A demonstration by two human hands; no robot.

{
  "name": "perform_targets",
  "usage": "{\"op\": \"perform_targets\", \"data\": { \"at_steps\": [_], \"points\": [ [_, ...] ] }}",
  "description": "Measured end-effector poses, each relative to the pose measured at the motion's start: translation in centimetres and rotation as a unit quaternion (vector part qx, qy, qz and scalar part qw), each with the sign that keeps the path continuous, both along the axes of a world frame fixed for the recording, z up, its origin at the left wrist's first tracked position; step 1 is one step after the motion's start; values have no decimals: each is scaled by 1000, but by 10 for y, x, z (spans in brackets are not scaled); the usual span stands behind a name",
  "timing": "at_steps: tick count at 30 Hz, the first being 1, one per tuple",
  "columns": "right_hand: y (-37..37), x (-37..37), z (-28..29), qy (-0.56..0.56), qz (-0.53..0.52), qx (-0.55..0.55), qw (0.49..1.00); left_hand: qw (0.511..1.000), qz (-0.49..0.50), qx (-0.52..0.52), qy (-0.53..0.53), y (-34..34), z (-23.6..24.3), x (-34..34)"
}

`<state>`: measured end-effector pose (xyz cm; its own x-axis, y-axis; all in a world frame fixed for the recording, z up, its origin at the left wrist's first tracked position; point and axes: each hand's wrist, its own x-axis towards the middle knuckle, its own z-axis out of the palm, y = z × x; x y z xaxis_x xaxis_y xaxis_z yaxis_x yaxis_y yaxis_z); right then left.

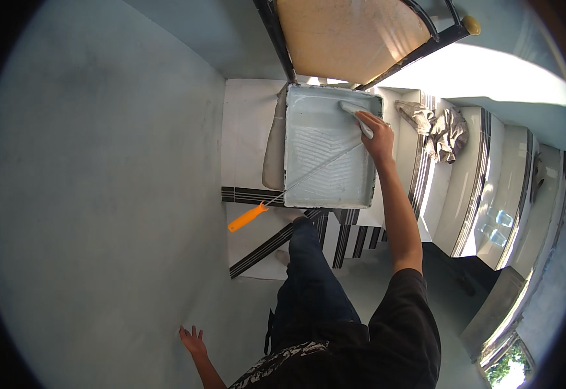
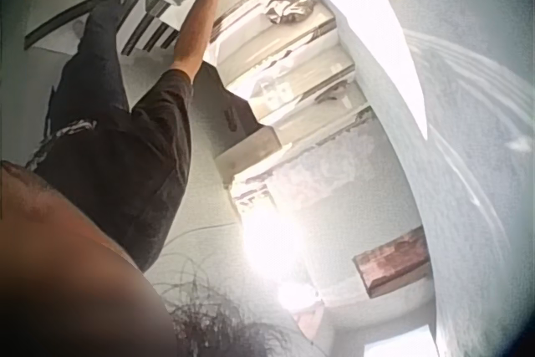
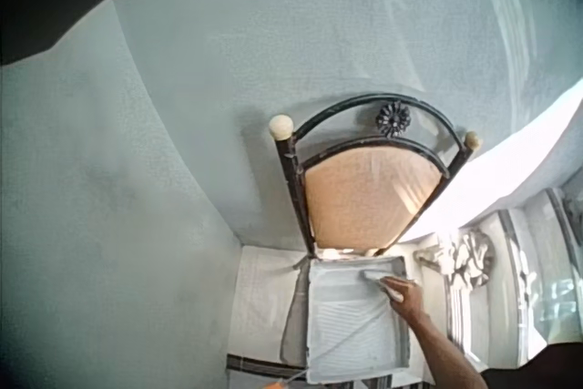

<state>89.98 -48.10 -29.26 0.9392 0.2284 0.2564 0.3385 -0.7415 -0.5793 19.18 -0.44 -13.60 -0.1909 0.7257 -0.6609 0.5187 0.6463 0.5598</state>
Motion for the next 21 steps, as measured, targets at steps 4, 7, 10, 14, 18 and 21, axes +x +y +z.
{"op": "perform_targets", "data": {
  "at_steps": [4, 7, 10, 14, 18, 21],
  "points": [
    [11, -7, -6, 28, -31, -11, 999, 999, -4, -13, -40, -13, 9, -7],
    [13, -10, -7, 50, -19, 11, 998, 999, -2, -17, -51, -23, 10, -6],
    [13, -4, 7, 196, -64, 212, 955, 999, 2, -17, -49, -30, 12, -8],
    [28, -6, 38, 296, -142, 387, 862, 999, 4, -8, -51, -38, 14, -17],
    [24, -28, 62, 326, -208, 464, 797, 999, 24, 23, -39, -56, 20, -35],
    [5, -44, 54, 360, -230, 593, 682, 998, 46, 27, -44, -70, 28, -51]
  ]
}}
